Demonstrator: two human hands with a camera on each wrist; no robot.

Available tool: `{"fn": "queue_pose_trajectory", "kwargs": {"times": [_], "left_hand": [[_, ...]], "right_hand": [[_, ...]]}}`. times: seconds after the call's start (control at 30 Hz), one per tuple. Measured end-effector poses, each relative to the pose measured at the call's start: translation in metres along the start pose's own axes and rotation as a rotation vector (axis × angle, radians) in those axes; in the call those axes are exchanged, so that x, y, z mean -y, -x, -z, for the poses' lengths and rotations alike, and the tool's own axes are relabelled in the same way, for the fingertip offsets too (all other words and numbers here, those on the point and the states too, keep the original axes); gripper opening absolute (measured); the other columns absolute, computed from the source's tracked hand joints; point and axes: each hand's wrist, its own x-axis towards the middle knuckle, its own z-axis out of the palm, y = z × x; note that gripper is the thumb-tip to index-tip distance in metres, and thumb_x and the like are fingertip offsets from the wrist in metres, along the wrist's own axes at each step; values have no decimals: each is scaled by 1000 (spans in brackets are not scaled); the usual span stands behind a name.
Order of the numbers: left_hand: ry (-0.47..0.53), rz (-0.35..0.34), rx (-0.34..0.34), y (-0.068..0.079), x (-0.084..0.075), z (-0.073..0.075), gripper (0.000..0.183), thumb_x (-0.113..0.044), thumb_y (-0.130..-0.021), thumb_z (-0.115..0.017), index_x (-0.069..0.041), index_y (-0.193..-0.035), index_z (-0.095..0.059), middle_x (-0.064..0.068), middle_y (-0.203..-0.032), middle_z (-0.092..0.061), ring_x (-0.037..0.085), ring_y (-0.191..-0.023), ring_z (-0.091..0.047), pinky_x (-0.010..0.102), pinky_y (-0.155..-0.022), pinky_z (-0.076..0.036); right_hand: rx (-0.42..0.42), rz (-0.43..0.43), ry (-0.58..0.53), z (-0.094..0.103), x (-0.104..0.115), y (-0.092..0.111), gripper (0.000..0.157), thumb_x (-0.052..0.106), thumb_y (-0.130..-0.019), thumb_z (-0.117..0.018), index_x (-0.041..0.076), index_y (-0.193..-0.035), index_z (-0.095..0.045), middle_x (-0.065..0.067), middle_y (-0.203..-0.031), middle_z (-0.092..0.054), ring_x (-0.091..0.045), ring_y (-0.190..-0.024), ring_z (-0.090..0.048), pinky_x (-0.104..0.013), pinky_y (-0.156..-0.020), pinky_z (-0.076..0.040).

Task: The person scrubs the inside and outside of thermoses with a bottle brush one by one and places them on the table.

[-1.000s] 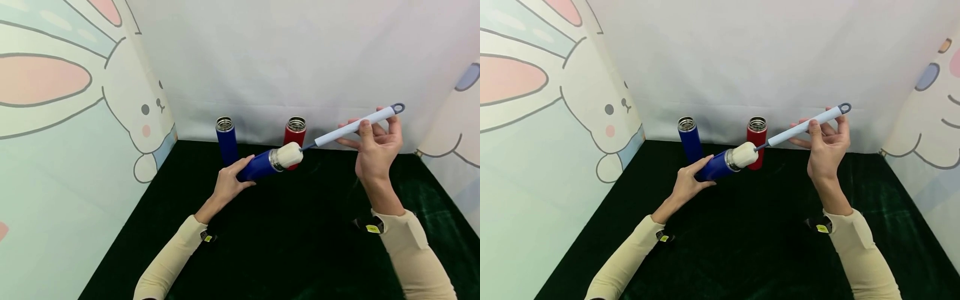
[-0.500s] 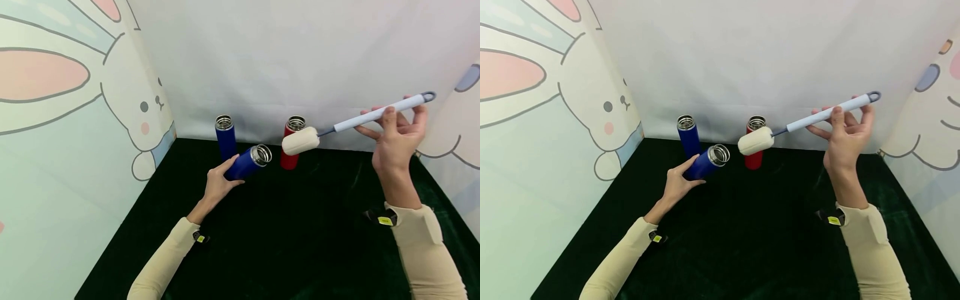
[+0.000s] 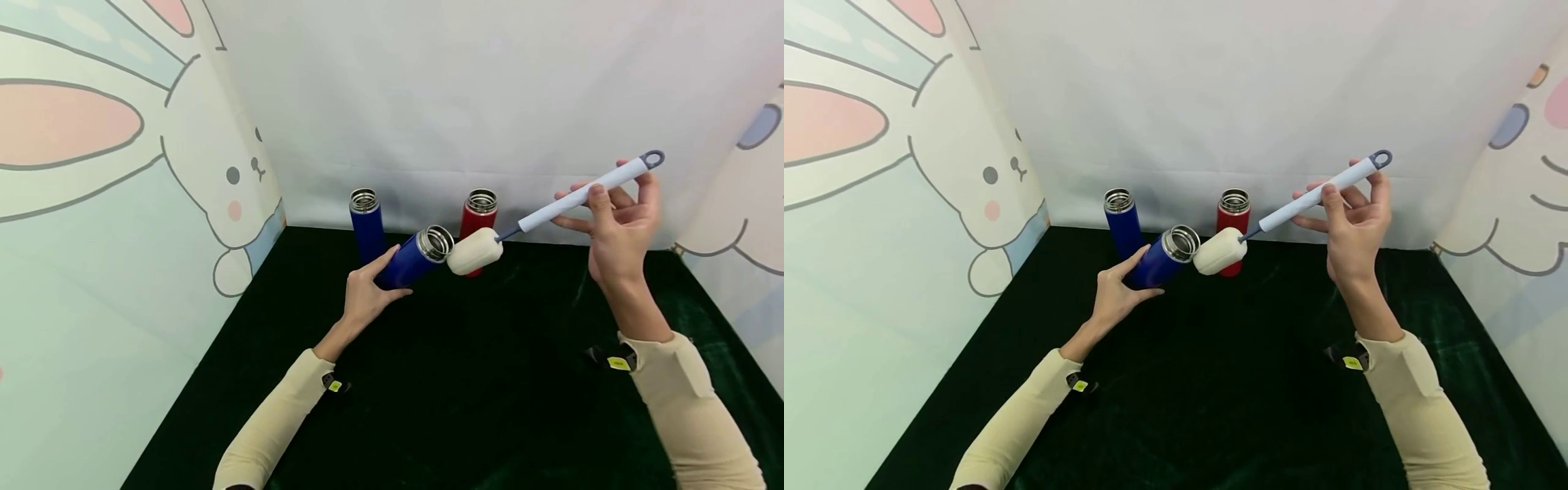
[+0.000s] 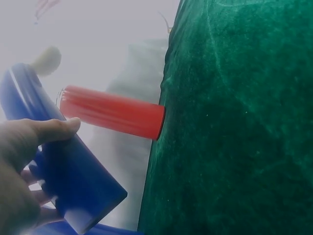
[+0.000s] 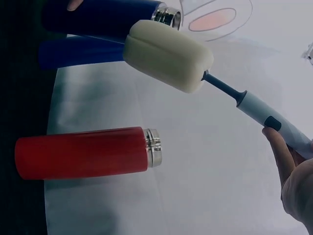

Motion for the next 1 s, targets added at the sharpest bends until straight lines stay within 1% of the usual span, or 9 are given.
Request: {"fn": "queue_pose_trajectory", "kwargs": {"times": [0.13, 0.27, 0.4, 0.57, 0.8, 0.93, 1.0], "left_hand": [[-30, -3, -4, -1, -2, -1, 84, -21, -69, -97, -23, -145, -60, 9, -137, -68, 32, -123, -67, 49, -105, -53], [-67, 1, -2, -1, -4, -3, 85, -20, -68, -97, -22, -144, -60, 9, -136, -68, 32, -122, -68, 50, -103, -54], [-113, -10, -1, -1, -4, -5, 85, -19, -68, -97, -21, -144, -60, 8, -136, -69, 31, -121, -68, 51, -101, -55], [-155, -16, -7, -1, -5, -6, 88, -19, -66, -98, -24, -145, -59, 8, -133, -71, 31, -119, -70, 51, -97, -57], [-202, -6, 46, -1, -7, -5, 87, -24, -69, -97, -27, -147, -57, 5, -133, -71, 29, -119, -70, 49, -98, -57], [-200, -12, 40, 1, -7, -5, 87, -22, -68, -97, -26, -146, -58, 6, -132, -71, 29, -118, -70, 49, -97, -57], [-202, -18, 41, 1, -7, -4, 86, -20, -68, -97, -26, -145, -59, 6, -132, -71, 29, -118, -70, 49, -97, -57]], "right_hand": [[26, 5, -2, 1, 0, 2, 40, -9, -96, -61, -5, -134, -47, -27, -95, -73, -36, -80, -77, -41, -59, -60], [46, -7, -48, 1, 0, 3, 39, -11, -97, -57, -6, -134, -46, -27, -94, -73, -37, -79, -77, -41, -58, -60], [51, -21, -103, -1, 0, 2, 38, -12, -98, -55, -7, -134, -46, -28, -93, -73, -39, -79, -77, -42, -57, -60], [78, -33, -130, -10, -3, 0, 36, -12, -98, -53, -6, -133, -46, -28, -95, -73, -39, -82, -77, -44, -59, -60], [106, -42, -175, -23, -9, 3, 36, -10, -100, -52, -3, -134, -43, -28, -98, -73, -39, -87, -77, -46, -64, -61], [105, -23, -185, -29, -10, 2, 38, -7, -100, -52, 0, -136, -40, -28, -100, -72, -40, -91, -76, -47, -69, -61], [102, -7, -171, -32, -10, 0, 40, -6, -100, -54, 1, -136, -39, -27, -100, -72, -40, -92, -76, -47, -71, -61]]}}
